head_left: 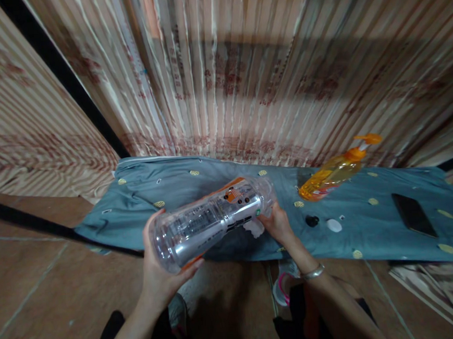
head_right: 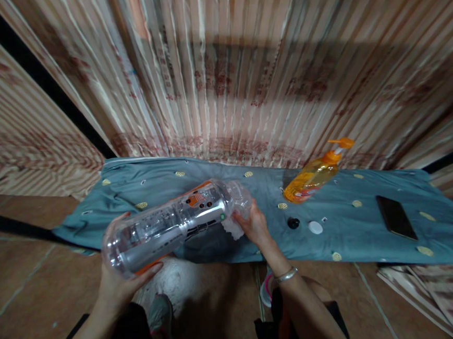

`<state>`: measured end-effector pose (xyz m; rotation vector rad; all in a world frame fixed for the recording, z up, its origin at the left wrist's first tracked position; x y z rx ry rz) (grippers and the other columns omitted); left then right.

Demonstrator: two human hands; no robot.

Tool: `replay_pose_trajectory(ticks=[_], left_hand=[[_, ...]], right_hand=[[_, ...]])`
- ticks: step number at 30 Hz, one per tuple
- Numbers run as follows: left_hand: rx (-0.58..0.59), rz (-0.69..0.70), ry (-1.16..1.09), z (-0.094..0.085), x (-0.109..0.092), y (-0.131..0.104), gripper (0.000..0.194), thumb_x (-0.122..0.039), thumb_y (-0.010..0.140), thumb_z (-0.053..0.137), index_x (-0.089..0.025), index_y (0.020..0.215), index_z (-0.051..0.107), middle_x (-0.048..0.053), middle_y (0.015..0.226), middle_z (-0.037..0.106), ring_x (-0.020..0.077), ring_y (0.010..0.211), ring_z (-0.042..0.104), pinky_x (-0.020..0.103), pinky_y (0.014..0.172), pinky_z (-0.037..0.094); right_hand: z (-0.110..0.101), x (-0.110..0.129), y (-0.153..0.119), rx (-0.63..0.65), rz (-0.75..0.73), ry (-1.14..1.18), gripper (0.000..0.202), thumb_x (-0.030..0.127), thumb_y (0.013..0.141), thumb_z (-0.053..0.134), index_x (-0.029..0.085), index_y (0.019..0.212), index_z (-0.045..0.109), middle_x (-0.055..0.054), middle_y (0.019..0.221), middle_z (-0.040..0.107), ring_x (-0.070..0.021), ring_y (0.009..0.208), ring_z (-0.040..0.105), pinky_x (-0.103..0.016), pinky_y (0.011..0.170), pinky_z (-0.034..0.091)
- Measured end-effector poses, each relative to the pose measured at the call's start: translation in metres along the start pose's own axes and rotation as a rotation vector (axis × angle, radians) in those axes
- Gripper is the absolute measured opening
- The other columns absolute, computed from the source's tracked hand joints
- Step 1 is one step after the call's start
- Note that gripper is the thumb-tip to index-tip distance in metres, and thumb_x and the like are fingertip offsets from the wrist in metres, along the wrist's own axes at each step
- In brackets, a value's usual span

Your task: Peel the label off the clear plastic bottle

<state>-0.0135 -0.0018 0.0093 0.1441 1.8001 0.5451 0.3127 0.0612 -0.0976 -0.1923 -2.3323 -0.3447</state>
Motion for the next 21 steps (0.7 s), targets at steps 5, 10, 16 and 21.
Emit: replay_pose_trajectory(ticks=[5,10,16,21], left_hand=[[0.008,-0.008,-0.01,-0.0005,-0.0035,0.0003,0.1,-0.051,0.053,0.094,-0.022,0.137,0.048,0.014,0.119,0.067,0.0322,0.092,0.075,0.046,0.076,0.067],[0.065,-0.046,0.004,-0.0031,-0.005,0.0024,0.101,-0.047,0.052,0.094,-0.022,0.137,0.046,0.014,0.12,0.066,0.0319,0.092,0.075,0.046,0.078,0.067],[0.025,-0.002,0.017,-0.0029,-0.0049,0.0016,0.101,-0.053,0.053,0.093,-0.021,0.136,0.047,0.015,0.12,0.066,0.0319,0.091,0.075,0.046,0.077,0.067],[-0.013,0.018,0.042,-0.0014,-0.0037,0.001,0.102,-0.057,0.052,0.092,-0.02,0.136,0.05,0.015,0.121,0.067,0.0348,0.099,0.075,0.049,0.08,0.067]], right_hand=[[-0.002,0.0031,-0.0007,0.001,-0.005,0.014,0.057,0.043,0.083,0.068,0.014,0.13,0.056,-0.02,0.115,0.077,-0.0366,0.106,0.077,-0.046,0.087,0.062],[-0.0003,0.0011,-0.0003,-0.013,0.0,0.008,0.058,0.045,0.081,0.069,0.016,0.13,0.056,-0.017,0.111,0.079,-0.0352,0.103,0.078,-0.044,0.085,0.063],[0.0011,-0.002,0.0001,-0.033,-0.001,-0.037,0.062,0.048,0.081,0.07,0.014,0.13,0.054,-0.02,0.114,0.079,-0.0347,0.103,0.078,-0.041,0.084,0.062],[0.0006,-0.0011,-0.0005,-0.026,-0.022,-0.026,0.056,0.048,0.083,0.069,0.016,0.127,0.056,-0.018,0.111,0.079,-0.0334,0.103,0.078,-0.04,0.083,0.062]])
Point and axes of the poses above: each hand's wrist, its own y-axis towards the middle knuckle, its own z-axis out of the palm, x = y × z, the point moved 3 cm from there along y, towards the middle knuckle
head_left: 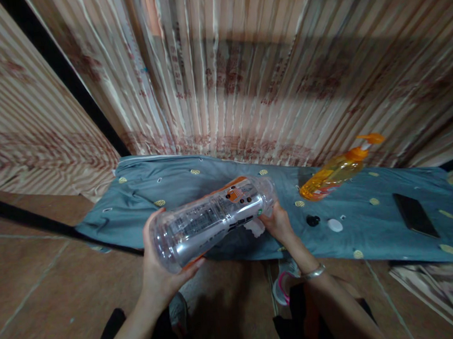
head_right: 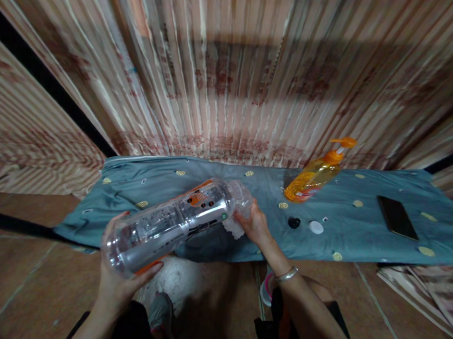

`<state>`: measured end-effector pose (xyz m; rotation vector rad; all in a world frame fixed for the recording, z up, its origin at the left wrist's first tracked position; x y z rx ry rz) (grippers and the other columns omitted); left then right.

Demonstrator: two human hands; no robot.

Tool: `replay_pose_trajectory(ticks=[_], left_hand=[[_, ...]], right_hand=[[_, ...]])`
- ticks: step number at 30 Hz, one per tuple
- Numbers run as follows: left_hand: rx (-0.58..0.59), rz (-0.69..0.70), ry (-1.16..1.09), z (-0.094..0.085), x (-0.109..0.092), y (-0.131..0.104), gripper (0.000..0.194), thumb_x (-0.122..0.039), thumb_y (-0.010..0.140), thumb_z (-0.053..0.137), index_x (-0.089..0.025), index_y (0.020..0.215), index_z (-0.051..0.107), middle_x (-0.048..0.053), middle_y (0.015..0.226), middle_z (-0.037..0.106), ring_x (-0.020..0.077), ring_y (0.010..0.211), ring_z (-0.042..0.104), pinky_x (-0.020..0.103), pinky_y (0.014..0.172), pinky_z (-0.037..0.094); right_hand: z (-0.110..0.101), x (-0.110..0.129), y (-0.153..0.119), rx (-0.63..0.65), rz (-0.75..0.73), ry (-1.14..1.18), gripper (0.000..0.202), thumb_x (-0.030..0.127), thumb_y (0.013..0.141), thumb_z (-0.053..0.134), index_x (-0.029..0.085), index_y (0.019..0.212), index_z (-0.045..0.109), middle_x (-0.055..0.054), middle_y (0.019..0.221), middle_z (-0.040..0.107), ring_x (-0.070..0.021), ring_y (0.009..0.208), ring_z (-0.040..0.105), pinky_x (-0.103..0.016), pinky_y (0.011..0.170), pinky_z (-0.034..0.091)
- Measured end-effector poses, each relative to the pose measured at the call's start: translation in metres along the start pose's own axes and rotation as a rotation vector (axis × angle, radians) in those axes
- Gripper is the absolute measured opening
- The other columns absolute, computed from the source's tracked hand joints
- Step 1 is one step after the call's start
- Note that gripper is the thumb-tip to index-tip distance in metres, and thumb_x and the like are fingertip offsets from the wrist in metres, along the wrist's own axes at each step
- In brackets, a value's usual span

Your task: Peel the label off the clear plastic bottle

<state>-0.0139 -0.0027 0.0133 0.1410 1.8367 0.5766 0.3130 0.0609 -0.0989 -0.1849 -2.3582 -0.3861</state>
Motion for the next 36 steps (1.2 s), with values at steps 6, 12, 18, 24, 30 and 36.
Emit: replay_pose_trajectory(ticks=[6,12,18,24,30,36], left_hand=[[0.002,-0.03,-0.004,-0.0007,-0.0005,0.0001,0.103,-0.055,0.05,0.093,-0.02,0.137,0.05,0.015,0.121,0.067,0.0353,0.1,0.074,0.05,0.082,0.067],[0.0,0.031,0.012,-0.0014,0.0004,0.0003,0.102,-0.058,0.052,0.093,-0.02,0.137,0.05,0.016,0.122,0.066,0.0364,0.103,0.074,0.052,0.085,0.066],[0.037,0.029,0.008,-0.002,0.0022,-0.0017,0.102,-0.055,0.056,0.093,-0.019,0.141,0.047,0.018,0.128,0.063,0.0371,0.106,0.073,0.051,0.086,0.066],[0.032,0.052,0.004,-0.0014,-0.0002,-0.002,0.099,-0.055,0.059,0.091,-0.019,0.14,0.047,0.017,0.123,0.065,0.035,0.1,0.075,0.048,0.081,0.066],[0.05,0.043,0.025,-0.0008,0.0038,-0.002,0.102,-0.053,0.058,0.092,-0.018,0.142,0.045,0.018,0.127,0.064,0.0358,0.107,0.073,0.05,0.087,0.065],[0.026,0.045,0.02,-0.0013,0.0039,-0.0017,0.101,-0.056,0.057,0.091,-0.018,0.141,0.047,0.017,0.126,0.065,0.0354,0.104,0.074,0.048,0.085,0.066]], right_hand=[[0.0009,-0.0023,0.0,-0.013,0.013,0.01,0.059,0.049,0.081,0.071,0.016,0.127,0.056,-0.018,0.109,0.08,-0.0349,0.102,0.078,-0.042,0.082,0.062],[-0.0015,0.0035,0.0003,0.02,0.017,0.057,0.057,0.044,0.08,0.071,0.015,0.126,0.055,-0.021,0.115,0.077,-0.0371,0.109,0.076,-0.046,0.089,0.062],[-0.0036,0.0063,0.0,0.027,0.036,0.057,0.051,0.039,0.081,0.072,0.02,0.125,0.055,-0.018,0.113,0.078,-0.0381,0.107,0.076,-0.048,0.089,0.061],[-0.0037,0.0057,0.0001,0.031,0.043,0.041,0.053,0.039,0.081,0.072,0.018,0.126,0.055,-0.018,0.111,0.077,-0.0394,0.106,0.076,-0.048,0.086,0.062],[-0.0034,0.0051,-0.0003,0.025,0.027,0.072,0.052,0.041,0.081,0.074,0.018,0.124,0.055,-0.018,0.113,0.078,-0.0387,0.105,0.076,-0.049,0.087,0.061],[-0.0011,0.0011,-0.0003,-0.007,0.008,0.074,0.051,0.043,0.08,0.075,0.019,0.122,0.056,-0.018,0.109,0.078,-0.0393,0.102,0.077,-0.05,0.085,0.062]])
Point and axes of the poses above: each hand's wrist, its own y-axis towards the middle knuckle, its own z-axis out of the palm, x = y × z, the point moved 3 cm from there along y, towards the middle knuckle
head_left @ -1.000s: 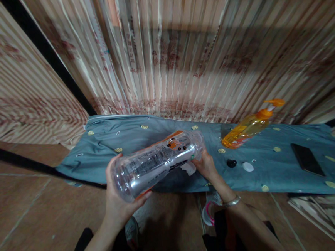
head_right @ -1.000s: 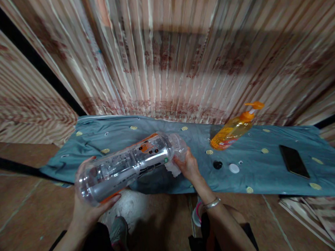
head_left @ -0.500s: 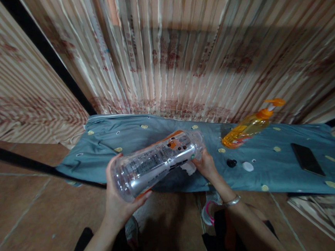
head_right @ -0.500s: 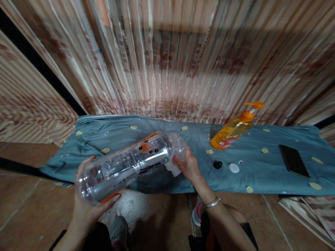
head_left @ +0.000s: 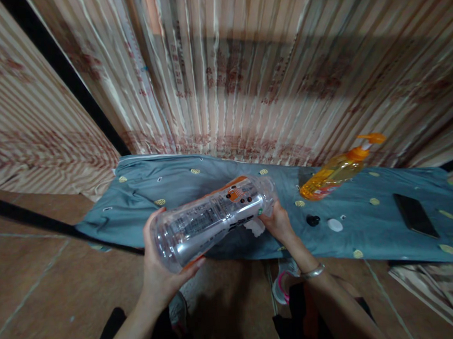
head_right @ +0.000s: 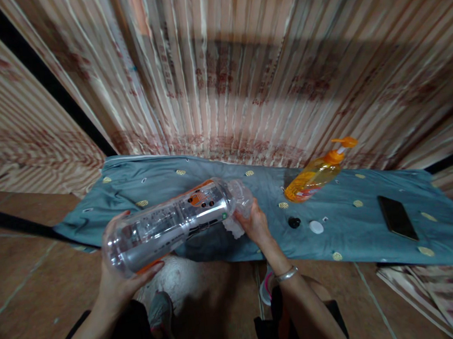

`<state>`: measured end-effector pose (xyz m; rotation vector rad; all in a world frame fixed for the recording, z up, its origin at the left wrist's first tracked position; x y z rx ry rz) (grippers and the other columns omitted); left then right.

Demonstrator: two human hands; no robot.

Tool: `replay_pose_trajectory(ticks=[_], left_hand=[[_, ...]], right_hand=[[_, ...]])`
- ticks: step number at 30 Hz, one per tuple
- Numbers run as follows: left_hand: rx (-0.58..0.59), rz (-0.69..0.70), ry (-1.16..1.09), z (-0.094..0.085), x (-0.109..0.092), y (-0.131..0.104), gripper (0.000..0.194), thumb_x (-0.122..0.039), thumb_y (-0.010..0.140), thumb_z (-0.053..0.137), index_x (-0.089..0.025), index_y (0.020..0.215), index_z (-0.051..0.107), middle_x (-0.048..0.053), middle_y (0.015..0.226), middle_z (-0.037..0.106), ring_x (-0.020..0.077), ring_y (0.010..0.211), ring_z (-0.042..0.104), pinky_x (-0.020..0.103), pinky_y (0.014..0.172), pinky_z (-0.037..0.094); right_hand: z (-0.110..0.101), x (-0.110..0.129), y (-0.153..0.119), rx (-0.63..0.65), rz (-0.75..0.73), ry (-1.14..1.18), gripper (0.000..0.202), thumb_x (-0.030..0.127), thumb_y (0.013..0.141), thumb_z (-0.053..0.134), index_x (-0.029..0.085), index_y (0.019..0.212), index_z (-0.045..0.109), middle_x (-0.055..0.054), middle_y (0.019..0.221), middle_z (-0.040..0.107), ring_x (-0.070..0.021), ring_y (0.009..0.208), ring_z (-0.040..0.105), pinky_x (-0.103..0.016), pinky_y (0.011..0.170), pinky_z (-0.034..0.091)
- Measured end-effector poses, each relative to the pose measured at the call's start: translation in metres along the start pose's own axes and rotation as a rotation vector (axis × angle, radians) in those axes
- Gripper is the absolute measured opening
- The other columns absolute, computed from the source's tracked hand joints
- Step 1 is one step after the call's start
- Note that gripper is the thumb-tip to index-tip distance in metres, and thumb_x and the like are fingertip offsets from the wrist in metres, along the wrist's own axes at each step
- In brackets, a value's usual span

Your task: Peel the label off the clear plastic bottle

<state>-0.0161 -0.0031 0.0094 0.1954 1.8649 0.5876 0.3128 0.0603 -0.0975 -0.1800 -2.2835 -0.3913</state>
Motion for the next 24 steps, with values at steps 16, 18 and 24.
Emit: replay_pose_trajectory(ticks=[16,18,24], left_hand=[[0.007,0.025,0.01,-0.0001,-0.0027,-0.0007,0.1,-0.059,0.061,0.089,-0.017,0.141,0.047,0.018,0.124,0.068,0.0356,0.103,0.075,0.048,0.083,0.067],[0.007,0.043,0.025,-0.0011,-0.0028,-0.001,0.1,-0.06,0.061,0.089,-0.017,0.141,0.047,0.019,0.124,0.068,0.0369,0.105,0.075,0.05,0.084,0.067],[0.017,0.015,0.025,-0.0005,-0.0009,0.0,0.1,-0.056,0.06,0.09,-0.017,0.141,0.046,0.019,0.126,0.066,0.0368,0.105,0.074,0.051,0.085,0.066]], right_hand=[[0.0013,-0.0005,-0.0016,-0.024,-0.008,-0.033,0.052,0.046,0.079,0.072,0.019,0.12,0.056,-0.015,0.106,0.079,-0.0353,0.098,0.079,-0.043,0.079,0.063],[0.001,0.0,-0.0018,-0.015,0.0,-0.033,0.052,0.045,0.079,0.072,0.019,0.121,0.056,-0.015,0.107,0.079,-0.0352,0.099,0.079,-0.043,0.08,0.063],[0.0003,0.0022,-0.0029,-0.026,0.008,0.002,0.078,0.046,0.077,0.075,0.018,0.144,0.046,-0.017,0.125,0.076,-0.0356,0.11,0.077,-0.046,0.089,0.062]])
Point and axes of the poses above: each hand's wrist, its own y-axis towards the middle knuckle, its own z-axis out of the palm, x = y × z, the point moved 3 cm from there along y, towards the middle knuckle
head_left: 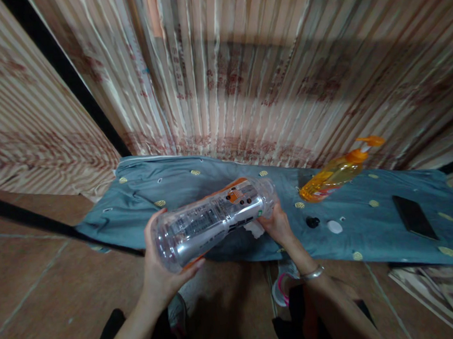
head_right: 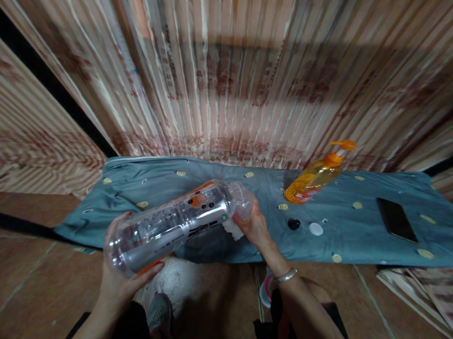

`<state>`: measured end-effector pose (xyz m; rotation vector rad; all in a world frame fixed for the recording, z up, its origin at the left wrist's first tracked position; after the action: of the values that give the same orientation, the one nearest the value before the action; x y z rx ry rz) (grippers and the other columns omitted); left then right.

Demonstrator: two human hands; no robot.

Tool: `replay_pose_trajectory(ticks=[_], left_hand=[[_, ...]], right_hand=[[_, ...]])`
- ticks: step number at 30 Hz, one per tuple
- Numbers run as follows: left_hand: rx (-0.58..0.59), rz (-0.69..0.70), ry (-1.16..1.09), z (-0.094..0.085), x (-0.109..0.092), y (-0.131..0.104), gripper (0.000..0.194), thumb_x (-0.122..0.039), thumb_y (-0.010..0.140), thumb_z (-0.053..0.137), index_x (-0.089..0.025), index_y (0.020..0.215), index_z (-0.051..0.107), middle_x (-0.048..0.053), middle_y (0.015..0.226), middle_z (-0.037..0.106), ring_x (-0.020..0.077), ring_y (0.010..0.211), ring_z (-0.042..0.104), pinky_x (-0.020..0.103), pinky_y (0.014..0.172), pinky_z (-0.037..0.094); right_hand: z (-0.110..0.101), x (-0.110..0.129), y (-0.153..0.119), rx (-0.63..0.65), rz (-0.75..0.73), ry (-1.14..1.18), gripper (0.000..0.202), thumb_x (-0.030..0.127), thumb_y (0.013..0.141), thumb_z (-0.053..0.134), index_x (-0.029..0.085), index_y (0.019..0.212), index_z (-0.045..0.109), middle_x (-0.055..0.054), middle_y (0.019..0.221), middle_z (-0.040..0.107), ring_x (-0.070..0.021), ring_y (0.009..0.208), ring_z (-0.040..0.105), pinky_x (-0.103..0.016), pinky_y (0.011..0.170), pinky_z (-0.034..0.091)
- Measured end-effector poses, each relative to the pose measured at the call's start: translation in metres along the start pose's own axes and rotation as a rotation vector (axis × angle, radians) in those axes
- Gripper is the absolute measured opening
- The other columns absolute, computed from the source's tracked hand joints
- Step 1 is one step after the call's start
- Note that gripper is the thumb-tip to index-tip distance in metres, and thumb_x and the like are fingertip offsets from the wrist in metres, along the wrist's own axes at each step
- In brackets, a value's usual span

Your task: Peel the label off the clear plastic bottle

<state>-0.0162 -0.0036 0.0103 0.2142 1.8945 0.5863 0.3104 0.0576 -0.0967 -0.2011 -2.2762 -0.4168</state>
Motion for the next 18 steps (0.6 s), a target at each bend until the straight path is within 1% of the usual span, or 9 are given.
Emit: replay_pose_trajectory(ticks=[3,5,7,11,14,16,18], left_hand=[[0.001,-0.064,-0.04,0.001,0.003,0.0,0.102,-0.054,0.056,0.092,-0.018,0.14,0.045,0.018,0.127,0.064,0.0347,0.103,0.073,0.049,0.084,0.066],[-0.008,-0.093,-0.058,0.001,0.003,0.0,0.103,-0.053,0.053,0.093,-0.019,0.139,0.046,0.018,0.128,0.063,0.0349,0.105,0.072,0.049,0.086,0.065],[-0.018,-0.111,-0.063,0.001,0.004,0.0,0.103,-0.051,0.052,0.093,-0.019,0.138,0.047,0.017,0.129,0.062,0.035,0.107,0.072,0.05,0.088,0.064],[-0.018,-0.132,-0.077,0.001,0.003,0.0,0.104,-0.051,0.05,0.093,-0.02,0.138,0.047,0.015,0.124,0.064,0.0345,0.102,0.073,0.051,0.086,0.065],[-0.027,-0.125,-0.072,0.001,0.002,0.002,0.104,-0.053,0.049,0.093,-0.02,0.136,0.047,0.014,0.119,0.066,0.0347,0.101,0.073,0.052,0.088,0.065],[-0.033,-0.12,-0.061,0.0,0.001,0.003,0.103,-0.054,0.049,0.092,-0.02,0.135,0.047,0.013,0.118,0.066,0.0346,0.101,0.073,0.052,0.088,0.065],[-0.03,-0.119,-0.053,0.001,0.0,0.003,0.102,-0.054,0.05,0.092,-0.021,0.135,0.047,0.013,0.12,0.065,0.0348,0.103,0.073,0.052,0.088,0.065]], right_hand=[[0.0,0.002,-0.001,0.021,0.053,0.005,0.096,0.048,0.075,0.077,0.014,0.155,0.035,-0.02,0.131,0.073,-0.0368,0.112,0.076,-0.047,0.091,0.062],[-0.001,0.003,-0.001,0.032,0.058,0.012,0.103,0.048,0.074,0.079,0.012,0.157,0.03,-0.022,0.134,0.07,-0.0372,0.115,0.075,-0.048,0.095,0.061],[-0.001,0.005,-0.002,0.036,0.041,0.021,0.105,0.049,0.074,0.079,0.011,0.158,0.029,-0.022,0.137,0.069,-0.0375,0.12,0.073,-0.049,0.098,0.06],[-0.002,0.006,0.0,0.012,0.035,0.017,0.106,0.049,0.071,0.081,0.012,0.157,0.032,-0.023,0.141,0.066,-0.039,0.123,0.071,-0.051,0.1,0.059],[-0.004,0.009,0.002,-0.023,0.018,0.034,0.108,0.049,0.069,0.082,0.014,0.158,0.031,-0.022,0.144,0.065,-0.0373,0.124,0.07,-0.048,0.102,0.059],[-0.005,0.012,0.004,-0.042,-0.001,0.058,0.109,0.05,0.069,0.081,0.014,0.158,0.031,-0.023,0.143,0.065,-0.0357,0.123,0.071,-0.045,0.101,0.059],[-0.007,0.016,0.005,-0.061,-0.027,0.08,0.108,0.052,0.07,0.079,0.012,0.157,0.03,-0.024,0.144,0.064,-0.0355,0.125,0.07,-0.044,0.101,0.059]])
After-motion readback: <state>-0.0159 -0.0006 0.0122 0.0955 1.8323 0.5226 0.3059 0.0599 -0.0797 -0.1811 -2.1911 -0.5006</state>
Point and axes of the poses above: each hand's wrist, its own y-axis towards the middle knuckle, its own z-axis out of the palm, x = y × z, the point moved 3 cm from there along y, towards the middle knuckle
